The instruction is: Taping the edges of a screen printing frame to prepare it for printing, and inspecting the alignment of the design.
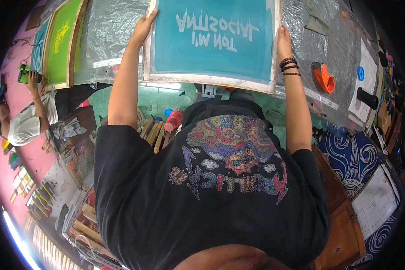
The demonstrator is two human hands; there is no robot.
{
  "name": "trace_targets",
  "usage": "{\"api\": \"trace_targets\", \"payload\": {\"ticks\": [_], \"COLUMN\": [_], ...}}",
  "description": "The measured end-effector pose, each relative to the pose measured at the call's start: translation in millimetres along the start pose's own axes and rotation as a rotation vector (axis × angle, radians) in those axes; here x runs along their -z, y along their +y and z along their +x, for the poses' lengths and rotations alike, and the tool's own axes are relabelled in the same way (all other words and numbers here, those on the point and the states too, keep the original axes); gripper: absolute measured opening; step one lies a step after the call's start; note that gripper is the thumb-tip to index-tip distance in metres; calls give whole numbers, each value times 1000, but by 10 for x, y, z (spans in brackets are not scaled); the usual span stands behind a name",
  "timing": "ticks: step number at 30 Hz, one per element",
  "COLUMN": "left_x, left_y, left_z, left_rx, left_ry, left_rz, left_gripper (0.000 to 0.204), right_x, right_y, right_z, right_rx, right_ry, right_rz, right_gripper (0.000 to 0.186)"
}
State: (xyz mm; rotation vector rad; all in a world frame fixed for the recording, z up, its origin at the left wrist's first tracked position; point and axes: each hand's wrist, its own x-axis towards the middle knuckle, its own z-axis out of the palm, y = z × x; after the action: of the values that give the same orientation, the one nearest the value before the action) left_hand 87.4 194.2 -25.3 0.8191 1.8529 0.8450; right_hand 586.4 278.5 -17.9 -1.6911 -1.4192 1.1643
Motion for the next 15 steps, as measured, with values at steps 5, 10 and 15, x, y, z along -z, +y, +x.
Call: {"api": "trace_targets", "payload": {"ticks": [5,10,15], "left_x": [-8,-28,89], "left_y": [-28,-110,-395], "left_z": [-160,-531,-862], "left_rx": [-11,-73,-49], "left_ry": [-10,-9,-6], "left_rz": [-91,-40,-9], "left_gripper": [89,77,72], "right_x": [39,203,174], "right_y": [6,-24,16], "right_z": [-11,-263,-625], "right_rx": [15,-24,-110], "right_ry": [2,-53,-108], "right_rz": [-114,-212,-146], "right_gripper": [68,73,73]}}
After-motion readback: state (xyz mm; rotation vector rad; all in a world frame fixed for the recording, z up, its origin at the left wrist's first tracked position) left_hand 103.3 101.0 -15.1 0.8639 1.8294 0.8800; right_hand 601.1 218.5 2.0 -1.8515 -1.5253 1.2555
